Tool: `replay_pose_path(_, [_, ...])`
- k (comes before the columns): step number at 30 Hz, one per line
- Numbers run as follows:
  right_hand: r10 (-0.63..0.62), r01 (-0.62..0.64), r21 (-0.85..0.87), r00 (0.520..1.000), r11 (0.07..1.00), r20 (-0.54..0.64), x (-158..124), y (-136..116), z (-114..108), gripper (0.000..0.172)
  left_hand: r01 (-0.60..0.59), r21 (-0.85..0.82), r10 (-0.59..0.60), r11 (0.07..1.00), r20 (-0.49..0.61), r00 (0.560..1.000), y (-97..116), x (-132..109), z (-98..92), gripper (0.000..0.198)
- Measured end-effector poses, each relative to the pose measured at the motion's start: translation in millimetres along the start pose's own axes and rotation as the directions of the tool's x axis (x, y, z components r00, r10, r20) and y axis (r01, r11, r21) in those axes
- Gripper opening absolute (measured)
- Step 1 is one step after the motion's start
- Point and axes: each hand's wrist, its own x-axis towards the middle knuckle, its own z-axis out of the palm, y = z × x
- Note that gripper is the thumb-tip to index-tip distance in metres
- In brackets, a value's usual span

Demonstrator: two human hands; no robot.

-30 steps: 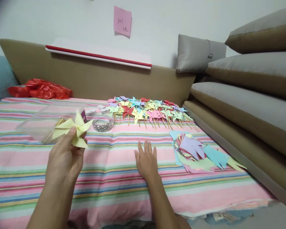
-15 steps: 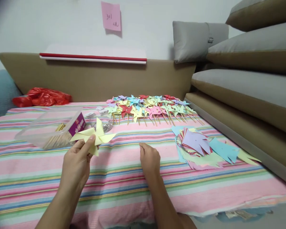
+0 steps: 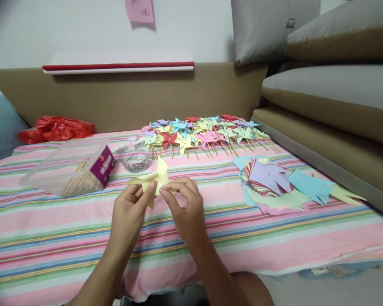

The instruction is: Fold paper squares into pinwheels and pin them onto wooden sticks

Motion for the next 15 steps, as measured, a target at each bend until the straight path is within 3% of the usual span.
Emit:
replay_pose_path(4, [-0.036, 0.032, -0.081, 0.998, 0.996, -0.052, 1.2, 5.1, -1.7, 0.007, 0.06, -0.032, -0.058, 0.998, 0.069, 0.996, 0.7, -1.4, 3.1, 0.016])
replay_pose_path(15, [-0.015, 0.016, -0.043, 1.0, 0.999, 0.025, 4.4, 7.6, -10.8, 0.005, 0.074, -0.059, -0.065, 0.996, 0.137, 0.988, -2.3, -1.6, 3.2, 0.021])
